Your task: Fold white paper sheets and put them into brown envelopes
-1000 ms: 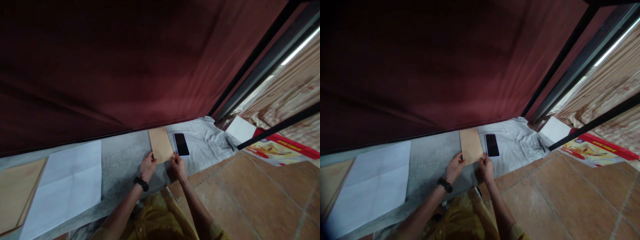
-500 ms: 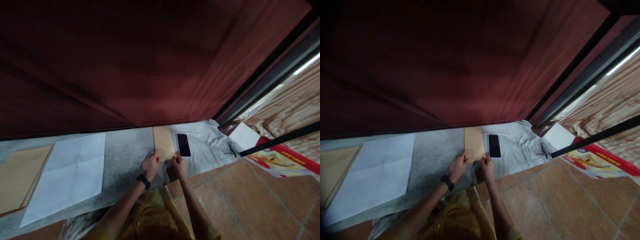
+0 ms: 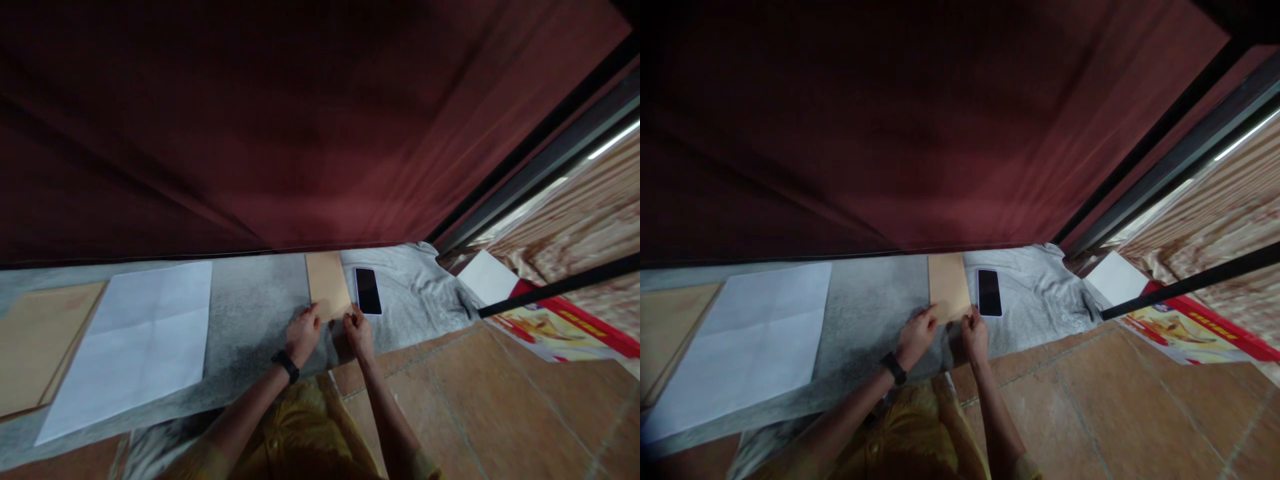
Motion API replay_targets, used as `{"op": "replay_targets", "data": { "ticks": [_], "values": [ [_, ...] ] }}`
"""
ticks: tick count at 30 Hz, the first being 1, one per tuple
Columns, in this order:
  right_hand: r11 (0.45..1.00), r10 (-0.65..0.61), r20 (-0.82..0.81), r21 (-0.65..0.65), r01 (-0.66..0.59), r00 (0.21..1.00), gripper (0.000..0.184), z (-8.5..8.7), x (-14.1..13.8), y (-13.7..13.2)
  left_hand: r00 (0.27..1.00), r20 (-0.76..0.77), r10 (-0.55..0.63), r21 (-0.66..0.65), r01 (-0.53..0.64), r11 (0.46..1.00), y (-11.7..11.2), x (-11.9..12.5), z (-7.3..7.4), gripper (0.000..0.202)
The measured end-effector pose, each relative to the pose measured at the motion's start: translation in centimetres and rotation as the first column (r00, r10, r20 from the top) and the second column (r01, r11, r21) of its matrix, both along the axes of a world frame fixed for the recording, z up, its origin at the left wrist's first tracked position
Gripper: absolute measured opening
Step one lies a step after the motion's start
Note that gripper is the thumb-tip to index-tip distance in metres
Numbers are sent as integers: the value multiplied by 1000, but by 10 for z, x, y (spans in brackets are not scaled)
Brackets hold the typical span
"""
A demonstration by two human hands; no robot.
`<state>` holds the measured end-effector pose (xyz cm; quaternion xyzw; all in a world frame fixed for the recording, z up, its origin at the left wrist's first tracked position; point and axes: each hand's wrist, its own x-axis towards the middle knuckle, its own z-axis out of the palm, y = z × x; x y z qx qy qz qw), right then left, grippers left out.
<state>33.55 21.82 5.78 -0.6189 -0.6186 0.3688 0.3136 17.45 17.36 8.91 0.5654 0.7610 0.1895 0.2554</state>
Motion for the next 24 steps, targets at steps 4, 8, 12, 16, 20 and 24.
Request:
{"op": "replay_targets", "data": {
  "ticks": [4, 8, 12, 16, 20, 24],
  "values": [
    [998, -56, -9, -23, 56, 998, 62, 1, 0, -3, 998, 62, 11, 17, -12, 1000, 0, -5, 2, 40],
    [997, -48, -80, -61, 44, 996, 66, 4, 9, -4, 976, 183, 119, 49, -130, 990, 8, -24, 1, 38],
    [999, -16, -60, 45, 18, 998, 54, 17, 15, 16, 905, 358, 227, 38, -258, 965, 25, -46, -4, 37],
    [948, -7, 96, 319, -25, 995, 44, 30, 3, 56, 870, 425, 250, 20, -285, 958, 39, -49, -13, 37],
    [928, 23, 226, 358, -105, 974, 48, 24, -23, 91, 855, 463, 233, 16, -271, 962, 45, -42, -18, 34],
    [942, 74, 298, 293, -165, 952, 45, 6, -43, 106, 857, 474, 202, 2, -231, 973, 49, -39, -17, 24]
  ]
}}
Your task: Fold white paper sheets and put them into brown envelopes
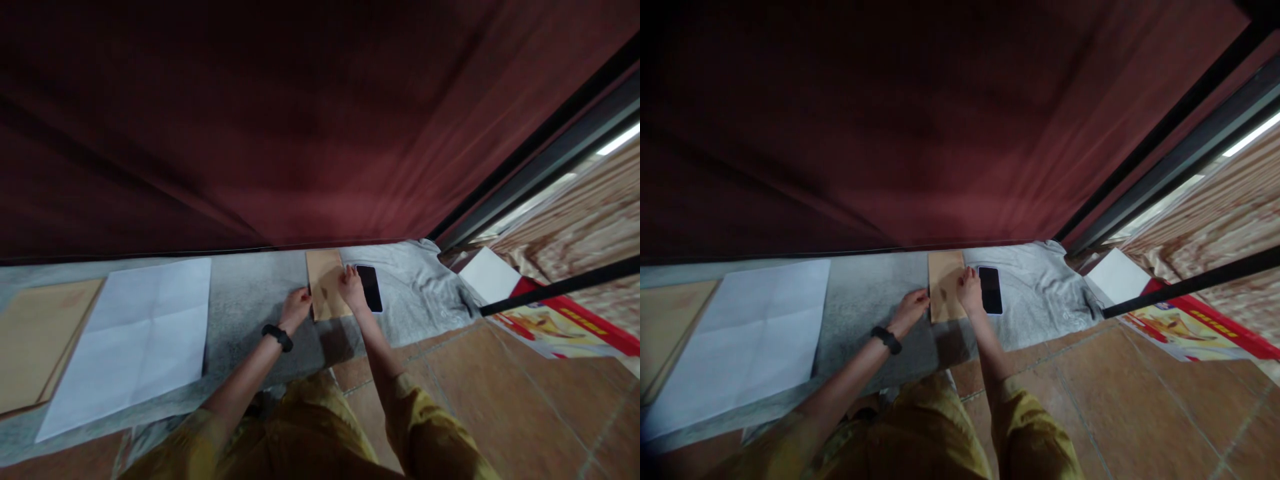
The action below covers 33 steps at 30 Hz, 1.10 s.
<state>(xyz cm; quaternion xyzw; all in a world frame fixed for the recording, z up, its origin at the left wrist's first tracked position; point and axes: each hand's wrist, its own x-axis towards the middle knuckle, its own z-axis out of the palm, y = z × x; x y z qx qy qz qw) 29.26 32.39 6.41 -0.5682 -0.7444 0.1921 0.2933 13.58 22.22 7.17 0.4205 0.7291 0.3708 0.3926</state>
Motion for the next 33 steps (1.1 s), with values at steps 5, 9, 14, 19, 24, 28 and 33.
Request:
{"op": "replay_targets", "data": {
  "ticks": [5, 9, 14, 19, 24, 28, 33],
  "values": [
    [1000, 21, 7, -18, -21, 1000, 44, -18, -7, -3, 999, 4, -35, -1, 35, 999, 0, 2, 5, 26],
    [1000, 22, -2, -20, -22, 1000, 49, -24, -7, -7, 998, 3, -65, 5, 65, 998, -2, 5, 7, 34],
    [1000, 29, -4, -10, -29, 1000, 49, -25, -5, -10, 997, -35, -74, 1, 74, 997, -3, 7, 9, 42],
    [999, 40, -6, -8, -40, 999, 49, -28, -3, -12, 991, -115, -73, 1, 73, 997, -3, 8, 13, 39],
    [996, 41, 36, 79, -44, 999, 53, -28, -1, -20, 980, -175, -99, 10, 102, 995, -4, 7, 13, 33],
    [974, 75, 136, 205, -102, 988, 55, -18, -3, -38, 974, -211, -82, 42, 93, 995, -13, 8, 11, 36],
    [959, 136, 302, 198, -202, 943, 54, -6, -11, -61, 958, -265, -105, 139, 145, 980, -36, 17, 6, 50]
  ]
}}
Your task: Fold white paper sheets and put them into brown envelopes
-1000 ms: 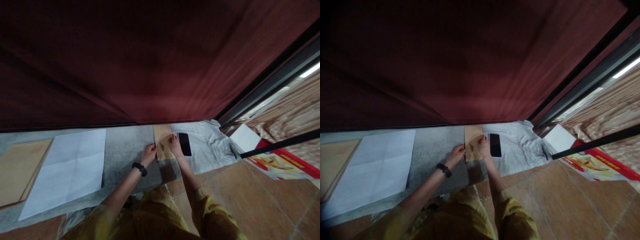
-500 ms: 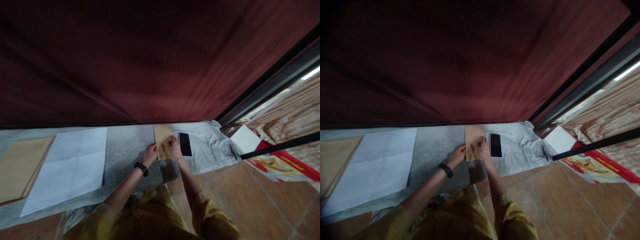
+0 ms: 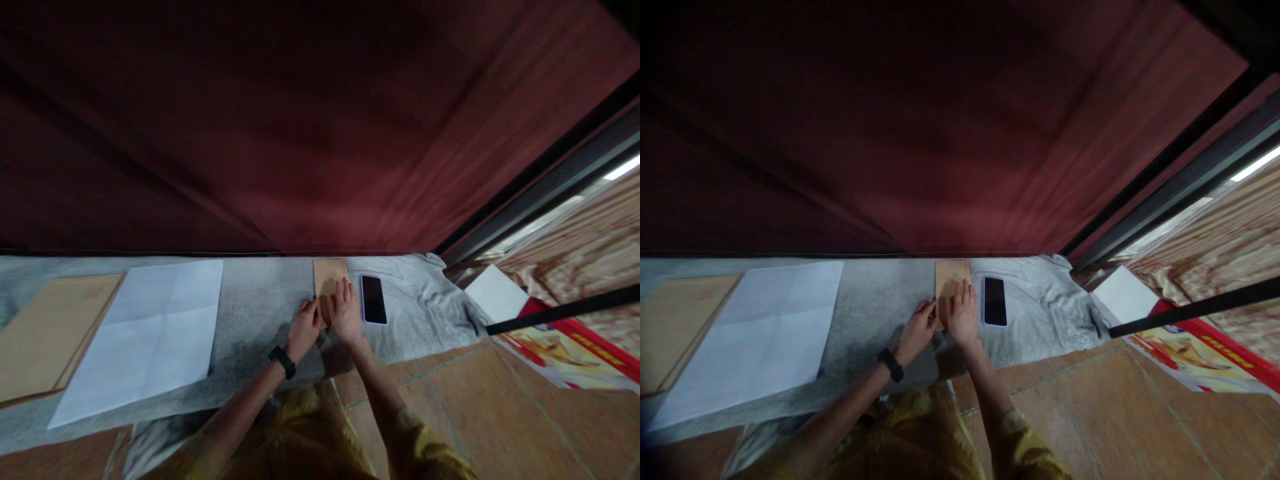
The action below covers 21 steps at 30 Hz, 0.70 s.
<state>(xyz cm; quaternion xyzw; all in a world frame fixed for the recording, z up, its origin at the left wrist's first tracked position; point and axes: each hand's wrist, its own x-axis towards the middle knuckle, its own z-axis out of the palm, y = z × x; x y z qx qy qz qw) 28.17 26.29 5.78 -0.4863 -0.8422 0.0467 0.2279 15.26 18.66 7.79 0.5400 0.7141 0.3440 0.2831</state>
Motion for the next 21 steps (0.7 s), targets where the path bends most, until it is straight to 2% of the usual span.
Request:
{"op": "replay_targets", "data": {
  "ticks": [5, 9, 16, 21],
  "values": [
    [999, -45, 92, -13, 47, 995, 55, -6, -3, -8, 986, -124, -108, 118, 122, 985, -16, 10, -9, 49],
    [999, -49, 110, -5, 49, 993, 53, -13, -1, -10, 959, -239, -155, 88, 180, 980, -21, 12, -11, 39],
    [998, -45, 108, 37, 42, 993, 55, -22, -1, -11, 907, -382, -176, 59, 215, 975, -24, 12, -5, 32],
    [999, -24, 94, 28, 21, 995, 55, -23, 1, -9, 864, -449, -227, -6, 251, 968, -23, 18, -2, 38]
  ]
}}
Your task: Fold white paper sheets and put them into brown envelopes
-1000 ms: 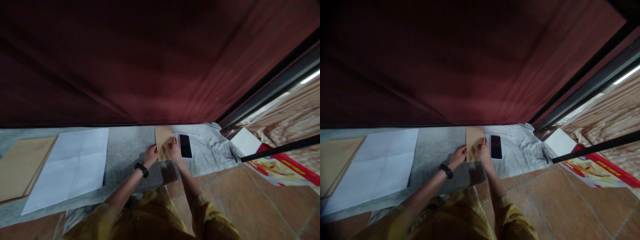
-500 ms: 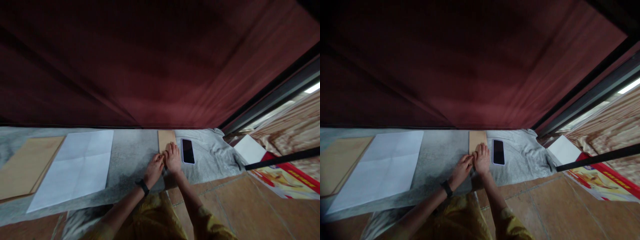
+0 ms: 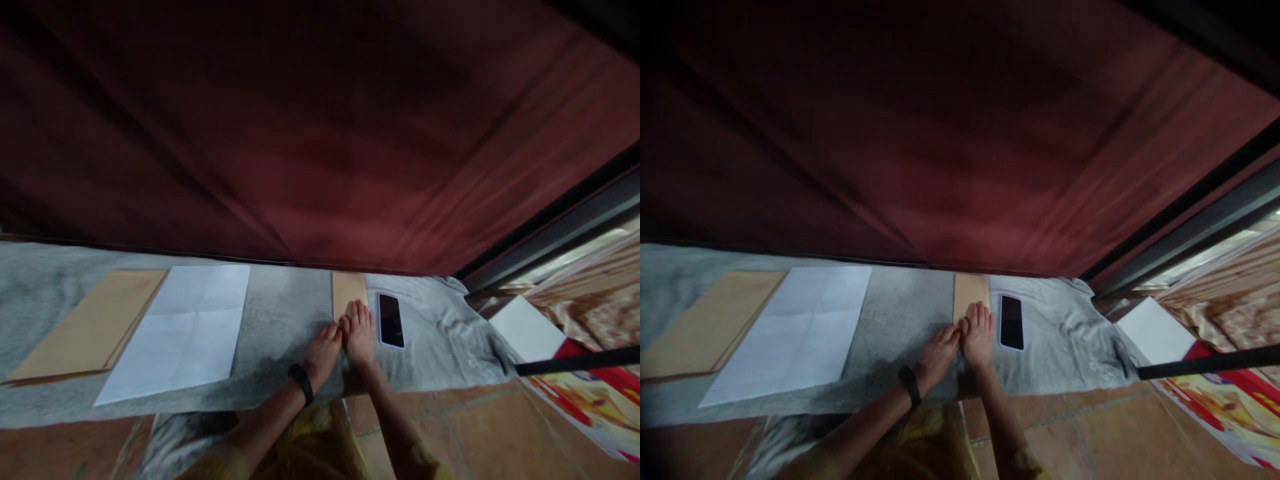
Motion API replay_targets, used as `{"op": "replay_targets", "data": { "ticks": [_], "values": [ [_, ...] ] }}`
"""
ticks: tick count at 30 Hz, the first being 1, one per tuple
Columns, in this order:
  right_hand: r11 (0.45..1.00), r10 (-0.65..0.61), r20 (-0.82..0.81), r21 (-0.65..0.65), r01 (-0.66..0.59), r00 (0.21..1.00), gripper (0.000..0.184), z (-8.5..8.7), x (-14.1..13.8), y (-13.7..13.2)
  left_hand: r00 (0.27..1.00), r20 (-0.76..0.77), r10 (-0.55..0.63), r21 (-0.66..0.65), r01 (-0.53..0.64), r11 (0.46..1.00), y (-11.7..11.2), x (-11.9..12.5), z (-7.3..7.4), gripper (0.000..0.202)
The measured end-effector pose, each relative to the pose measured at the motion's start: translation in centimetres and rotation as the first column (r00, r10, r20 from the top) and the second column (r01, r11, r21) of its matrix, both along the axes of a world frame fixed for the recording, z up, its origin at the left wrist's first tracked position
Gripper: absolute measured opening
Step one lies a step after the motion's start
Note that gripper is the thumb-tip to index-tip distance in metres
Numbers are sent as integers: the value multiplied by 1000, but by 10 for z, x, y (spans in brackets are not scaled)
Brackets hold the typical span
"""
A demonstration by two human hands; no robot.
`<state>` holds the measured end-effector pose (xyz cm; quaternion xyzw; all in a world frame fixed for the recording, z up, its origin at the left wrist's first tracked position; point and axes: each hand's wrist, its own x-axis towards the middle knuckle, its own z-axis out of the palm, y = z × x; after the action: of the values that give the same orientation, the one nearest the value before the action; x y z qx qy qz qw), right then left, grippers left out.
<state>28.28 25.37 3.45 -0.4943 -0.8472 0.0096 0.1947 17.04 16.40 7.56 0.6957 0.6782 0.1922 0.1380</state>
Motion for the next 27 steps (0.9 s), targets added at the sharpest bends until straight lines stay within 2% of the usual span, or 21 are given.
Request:
{"op": "replay_targets", "data": {
  "ticks": [3, 6, 8, 11, 13, 15, 17, 18, 19, 22, 25, 27],
  "values": [
    [999, 43, -71, 28, -41, 997, 56, 3, 5, -1, 1000, 26, 1, -14, 0, 1000, -6, 0, 2, 43],
    [985, 173, -206, 28, -171, 963, 51, 5, 8, -7, 998, 60, 13, 41, -16, 999, -23, -16, 5, 49],
    [988, 137, -368, -12, -152, 920, 54, 4, 2, -16, 994, 48, 93, 85, -97, 992, -42, -41, 6, 49],
    [956, 91, -552, -185, -228, 829, 55, -3, -20, -41, 950, 15, 313, 157, -312, 937, -83, -95, 4, 50],
    [873, 18, -632, -367, -320, 775, 52, -8, -44, -65, 897, -6, 442, 237, -428, 872, -117, -133, 1, 51],
    [725, -70, -675, -540, -427, 734, 48, -11, -72, -92, 844, -51, 534, 308, -496, 812, -153, -166, -5, 56],
    [578, -152, -694, -640, -506, 704, 43, -11, -102, -117, 820, -132, 557, 326, -495, 806, -186, -190, -11, 60],
    [517, -162, -695, -665, -539, 701, 41, -9, -118, -128, 800, -173, 574, 325, -504, 800, -199, -198, -14, 62],
    [481, -171, -688, -683, -549, 706, 39, -6, -132, -138, 785, -206, 584, 319, -510, 799, -209, -205, -17, 64],
    [428, -156, -661, -715, -553, 734, 35, 2, -169, -157, 776, -276, 567, 258, -508, 822, -227, -216, -20, 66],
    [431, -142, -622, -739, -518, 770, 35, 9, -189, -165, 797, -311, 519, 172, -490, 855, -228, -217, -15, 70],
    [452, -124, -613, -735, -506, 780, 37, 10, -195, -167, 796, -323, 512, 130, -499, 857, -225, -215, -8, 70]
  ]
}}
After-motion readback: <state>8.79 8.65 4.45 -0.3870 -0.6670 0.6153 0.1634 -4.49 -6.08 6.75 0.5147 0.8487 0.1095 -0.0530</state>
